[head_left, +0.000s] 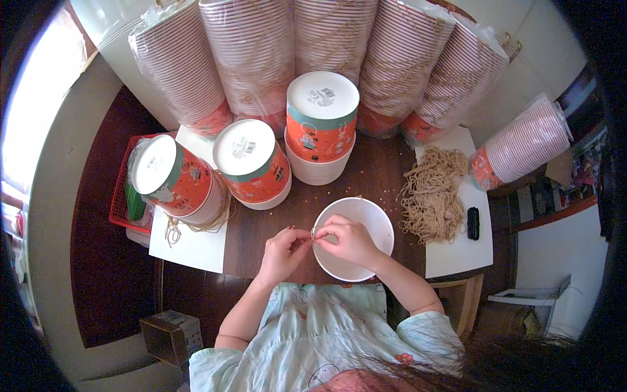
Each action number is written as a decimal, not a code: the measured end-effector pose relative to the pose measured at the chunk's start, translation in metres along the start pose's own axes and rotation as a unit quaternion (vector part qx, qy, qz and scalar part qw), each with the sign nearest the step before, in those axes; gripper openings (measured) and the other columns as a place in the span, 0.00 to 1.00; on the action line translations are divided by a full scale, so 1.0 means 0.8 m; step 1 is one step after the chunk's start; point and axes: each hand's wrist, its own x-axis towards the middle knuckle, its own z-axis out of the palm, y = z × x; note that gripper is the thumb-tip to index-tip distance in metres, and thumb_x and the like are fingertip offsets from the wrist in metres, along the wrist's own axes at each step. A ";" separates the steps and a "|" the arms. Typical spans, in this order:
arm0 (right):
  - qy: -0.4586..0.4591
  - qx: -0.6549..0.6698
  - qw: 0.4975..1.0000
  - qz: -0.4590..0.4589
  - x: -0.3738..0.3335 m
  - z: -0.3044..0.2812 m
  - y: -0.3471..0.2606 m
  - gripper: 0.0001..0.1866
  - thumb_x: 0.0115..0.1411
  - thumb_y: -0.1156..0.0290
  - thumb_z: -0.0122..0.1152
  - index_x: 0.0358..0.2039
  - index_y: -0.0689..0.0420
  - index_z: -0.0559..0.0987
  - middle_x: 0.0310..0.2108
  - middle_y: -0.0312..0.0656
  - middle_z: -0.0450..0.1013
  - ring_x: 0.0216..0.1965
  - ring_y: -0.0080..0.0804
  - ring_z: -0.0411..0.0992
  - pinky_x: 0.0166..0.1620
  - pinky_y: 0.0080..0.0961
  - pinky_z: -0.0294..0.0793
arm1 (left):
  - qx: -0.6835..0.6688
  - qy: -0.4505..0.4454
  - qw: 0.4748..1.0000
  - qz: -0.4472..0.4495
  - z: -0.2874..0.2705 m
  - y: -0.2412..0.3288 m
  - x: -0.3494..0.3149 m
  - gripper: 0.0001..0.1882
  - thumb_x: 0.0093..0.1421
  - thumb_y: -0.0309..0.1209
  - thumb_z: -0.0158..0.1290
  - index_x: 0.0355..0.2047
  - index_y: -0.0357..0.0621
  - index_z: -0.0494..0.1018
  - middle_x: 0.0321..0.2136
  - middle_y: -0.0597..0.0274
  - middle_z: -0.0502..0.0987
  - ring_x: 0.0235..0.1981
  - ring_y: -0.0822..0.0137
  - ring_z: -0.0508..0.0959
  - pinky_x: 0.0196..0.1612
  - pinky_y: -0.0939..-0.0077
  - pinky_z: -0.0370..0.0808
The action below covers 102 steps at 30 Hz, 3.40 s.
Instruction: The recorder is placing individual rubber bands around the upper rims of paper buckets.
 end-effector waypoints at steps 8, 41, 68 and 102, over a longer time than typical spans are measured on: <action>0.000 -0.012 1.000 -0.003 0.000 0.001 0.001 0.05 0.46 0.66 0.60 0.24 0.51 0.78 0.27 0.35 0.70 0.30 0.33 0.71 0.32 0.28 0.71 | -0.021 -0.052 0.998 0.041 -0.008 0.007 0.005 0.16 0.50 0.18 0.51 0.41 0.37 0.66 0.29 0.57 0.75 0.31 0.70 0.76 0.34 0.78 0.73; 0.043 0.103 0.993 -0.046 0.004 -0.008 -0.014 0.05 0.49 0.70 0.59 0.23 0.58 0.76 0.22 0.41 0.72 0.24 0.34 0.72 0.28 0.26 0.69 | -0.130 -0.051 0.990 0.006 -0.007 -0.010 0.004 0.08 0.49 0.18 0.49 0.32 0.38 0.69 0.30 0.63 0.73 0.33 0.73 0.71 0.37 0.83 0.67; -0.054 0.191 0.980 0.011 0.006 -0.005 -0.005 0.03 0.53 0.75 0.55 0.27 0.61 0.73 0.23 0.35 0.71 0.26 0.18 0.69 0.30 0.16 0.68 | -0.352 -0.121 0.915 -0.159 -0.028 0.003 0.003 0.06 0.53 0.20 0.47 0.32 0.37 0.65 0.27 0.64 0.72 0.32 0.73 0.75 0.36 0.82 0.70; -0.032 0.148 0.988 -0.014 0.006 -0.008 -0.011 0.03 0.52 0.75 0.51 0.25 0.60 0.69 0.20 0.41 0.70 0.24 0.33 0.71 0.29 0.26 0.68 | -0.068 0.027 0.997 -0.032 0.005 -0.012 -0.002 0.04 0.53 0.26 0.52 0.29 0.38 0.73 0.18 0.60 0.75 0.20 0.79 0.72 0.23 0.83 0.68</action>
